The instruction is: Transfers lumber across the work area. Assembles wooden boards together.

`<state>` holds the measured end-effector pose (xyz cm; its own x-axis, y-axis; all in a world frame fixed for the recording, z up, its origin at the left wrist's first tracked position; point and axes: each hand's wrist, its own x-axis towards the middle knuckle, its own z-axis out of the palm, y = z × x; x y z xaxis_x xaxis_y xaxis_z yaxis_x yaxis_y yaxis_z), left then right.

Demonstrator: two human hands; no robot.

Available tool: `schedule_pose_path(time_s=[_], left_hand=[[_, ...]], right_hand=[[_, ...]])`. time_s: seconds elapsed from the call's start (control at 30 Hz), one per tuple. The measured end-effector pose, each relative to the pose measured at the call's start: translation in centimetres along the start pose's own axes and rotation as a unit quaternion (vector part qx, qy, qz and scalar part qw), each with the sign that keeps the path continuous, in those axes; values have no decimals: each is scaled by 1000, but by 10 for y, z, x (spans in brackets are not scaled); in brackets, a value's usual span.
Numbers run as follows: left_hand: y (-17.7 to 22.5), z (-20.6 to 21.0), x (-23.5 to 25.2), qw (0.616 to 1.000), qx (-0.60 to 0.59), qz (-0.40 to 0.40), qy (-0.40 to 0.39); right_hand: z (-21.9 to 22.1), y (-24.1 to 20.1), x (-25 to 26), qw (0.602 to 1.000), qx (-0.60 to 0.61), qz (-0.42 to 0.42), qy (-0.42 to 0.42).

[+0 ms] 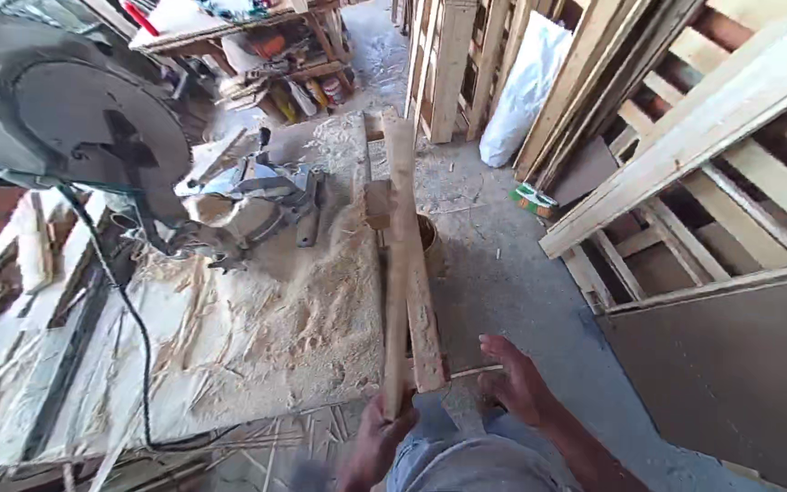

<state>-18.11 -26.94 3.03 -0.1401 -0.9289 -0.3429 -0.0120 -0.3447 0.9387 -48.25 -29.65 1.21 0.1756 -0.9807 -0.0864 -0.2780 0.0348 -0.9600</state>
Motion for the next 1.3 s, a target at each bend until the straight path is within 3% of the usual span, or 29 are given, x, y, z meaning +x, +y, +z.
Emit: schedule_pose_path(time_s=[0.1,0.23,0.3,0.37,0.47,0.6,0.67,0.77,0.87,0.93,1.03,1.1,1.2,1.3], left_hand=[[5,82,43,969,228,-67,-67],[6,147,89,896,434,-36,-85],[4,161,118,896,432,34,-94],[3,170,153,924,363,70,-92],[13,181,224,962,259,30,-77],[31,183,335,950,303,61,-45],[53,174,397,913,397,64,-65],[113,154,499,877,473,-23,-78],[200,128,587,924,380,37,13],[259,114,643,947,277,163,17],[323,100,743,937,96,337,-5],[345,85,807,921,67,380,62],[349,43,905,896,133,398,144],[354,-10,995,933,130,291,166]], right_hand=[[-59,-1,16,981,171,53,79],[-105,12,58,945,264,91,170],[-124,20,87,921,326,82,197],[-149,31,117,905,381,73,172],[-190,45,175,898,421,68,112],[-227,58,288,897,432,59,74],[-243,54,350,911,405,50,58],[-272,36,450,950,307,3,55],[-298,9,543,990,131,-10,59],[-312,-6,603,1000,20,-1,-2],[-322,-23,698,985,-102,17,-134],[-319,-26,766,969,-148,12,-198],[-319,-17,877,948,-175,27,-266],[-315,-30,1006,907,-255,97,-320]])
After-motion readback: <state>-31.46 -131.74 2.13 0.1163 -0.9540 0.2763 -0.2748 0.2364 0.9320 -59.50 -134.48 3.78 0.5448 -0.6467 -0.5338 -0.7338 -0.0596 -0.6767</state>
